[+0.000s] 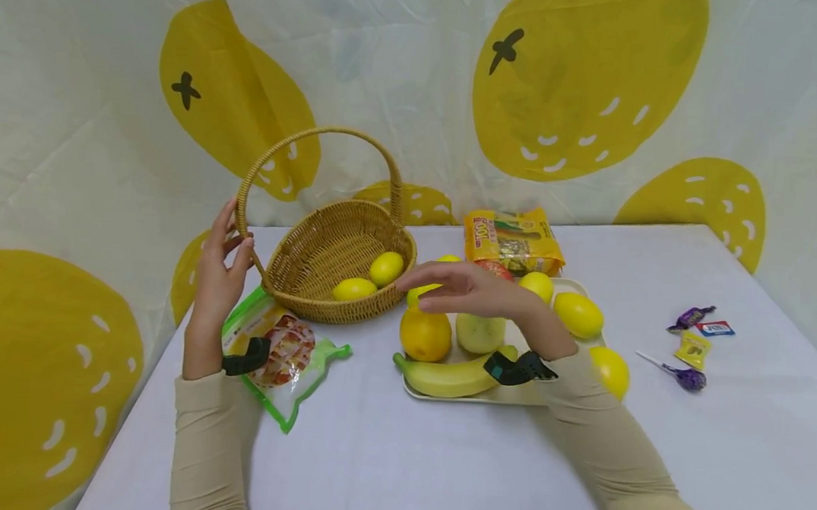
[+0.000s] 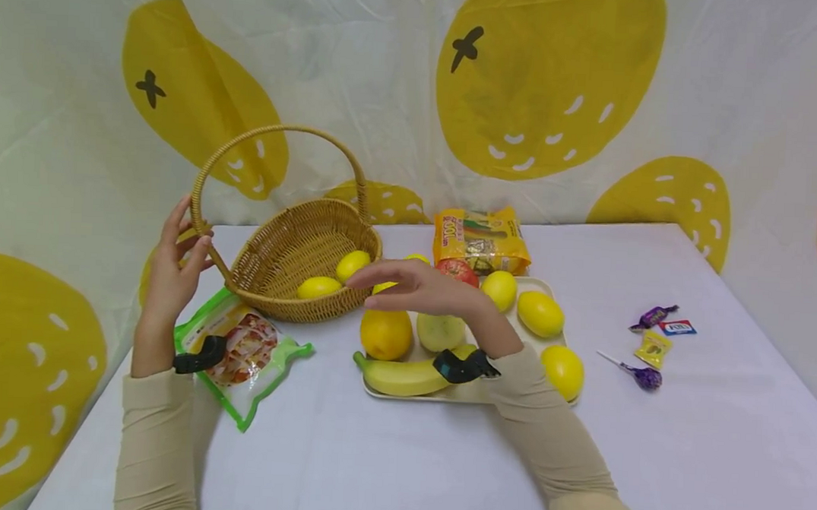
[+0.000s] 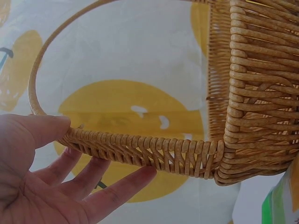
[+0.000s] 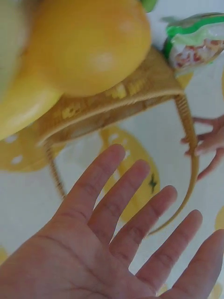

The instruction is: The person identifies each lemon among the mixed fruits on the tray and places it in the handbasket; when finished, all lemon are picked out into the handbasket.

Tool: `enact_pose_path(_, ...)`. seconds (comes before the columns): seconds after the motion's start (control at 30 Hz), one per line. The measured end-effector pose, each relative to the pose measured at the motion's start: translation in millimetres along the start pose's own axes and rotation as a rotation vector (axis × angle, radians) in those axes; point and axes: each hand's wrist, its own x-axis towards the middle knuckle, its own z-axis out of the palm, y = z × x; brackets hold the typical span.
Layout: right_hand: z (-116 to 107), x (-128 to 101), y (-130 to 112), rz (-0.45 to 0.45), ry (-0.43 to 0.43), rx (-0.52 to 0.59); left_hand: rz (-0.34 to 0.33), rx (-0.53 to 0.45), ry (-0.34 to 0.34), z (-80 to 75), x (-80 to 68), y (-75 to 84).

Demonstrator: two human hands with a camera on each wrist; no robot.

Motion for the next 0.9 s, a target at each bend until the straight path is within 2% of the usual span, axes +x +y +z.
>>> enact_pose_path(0.1, -11, -22, -4, -0.010, 0.057, -0.013, -0.002, -0.007, 0.003, -1.6, -0.4, 1.8)
enact_pose_path(0.17, -18, -35, -6, 0.014, 0.097, -0.031, 0.004, -0.005, 0.005, -2.1, -0.2, 2.2)
enact_pose_path(0.33, -31, -67, -8, 0.133, 0.198, -0.102, 0.014, 0.006, 0.007, -0.2, 0.2, 1.1)
enact_pose_path(0.53, -45, -101, 6, 0.088, 0.292, -0.140, 0.004, 0.003, 0.001, 2.7, 0.0, 2.4)
enact_pose_path(0.67, -55, -117, 13, 0.097, 0.372, -0.156, -0.010, 0.003, -0.006, 3.3, 0.1, 2.4)
enact_pose_path(0.9, -69, -136, 12, 0.213, 0.430, -0.262, -0.031, -0.015, -0.002, 0.8, 0.2, 2.0)
